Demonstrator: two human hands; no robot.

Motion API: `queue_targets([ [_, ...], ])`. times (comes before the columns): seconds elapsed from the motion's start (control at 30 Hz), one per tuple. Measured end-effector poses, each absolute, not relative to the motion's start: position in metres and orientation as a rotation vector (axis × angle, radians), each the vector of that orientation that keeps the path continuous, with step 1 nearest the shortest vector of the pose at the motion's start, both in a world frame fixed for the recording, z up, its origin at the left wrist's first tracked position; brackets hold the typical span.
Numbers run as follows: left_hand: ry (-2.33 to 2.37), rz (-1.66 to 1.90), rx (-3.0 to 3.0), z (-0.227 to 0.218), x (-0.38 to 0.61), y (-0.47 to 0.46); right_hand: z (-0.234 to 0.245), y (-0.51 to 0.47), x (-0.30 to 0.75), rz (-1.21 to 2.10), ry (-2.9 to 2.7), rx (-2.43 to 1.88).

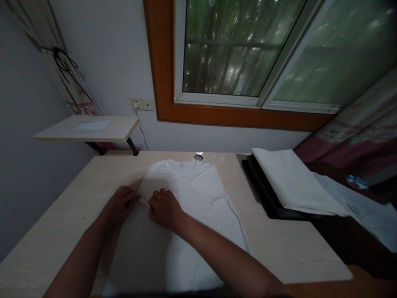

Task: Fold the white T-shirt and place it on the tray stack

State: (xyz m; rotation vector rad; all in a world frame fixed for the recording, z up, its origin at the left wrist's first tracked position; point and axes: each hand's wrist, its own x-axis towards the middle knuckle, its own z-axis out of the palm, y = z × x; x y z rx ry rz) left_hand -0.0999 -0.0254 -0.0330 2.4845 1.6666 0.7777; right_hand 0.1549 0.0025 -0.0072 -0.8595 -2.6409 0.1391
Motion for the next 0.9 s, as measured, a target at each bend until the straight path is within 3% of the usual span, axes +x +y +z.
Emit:
queue_targets([
  [0.33,1.664,0.792,2.564,-0.024,-0.093,-0.027,0.001,0.031,0.212,0.273,-2.476,-0.977],
  [0.57,1.707,0.889,2.590,-0.020,-0.067,-0.022,-0.007,0.073,0.308,0.083,-2.250,-1.303],
  [0.9,2.000,0.408,2.601,-0.047,0.005,0.024,-0.049,0.075,0.352,-0.081,-2.411,-1.576],
])
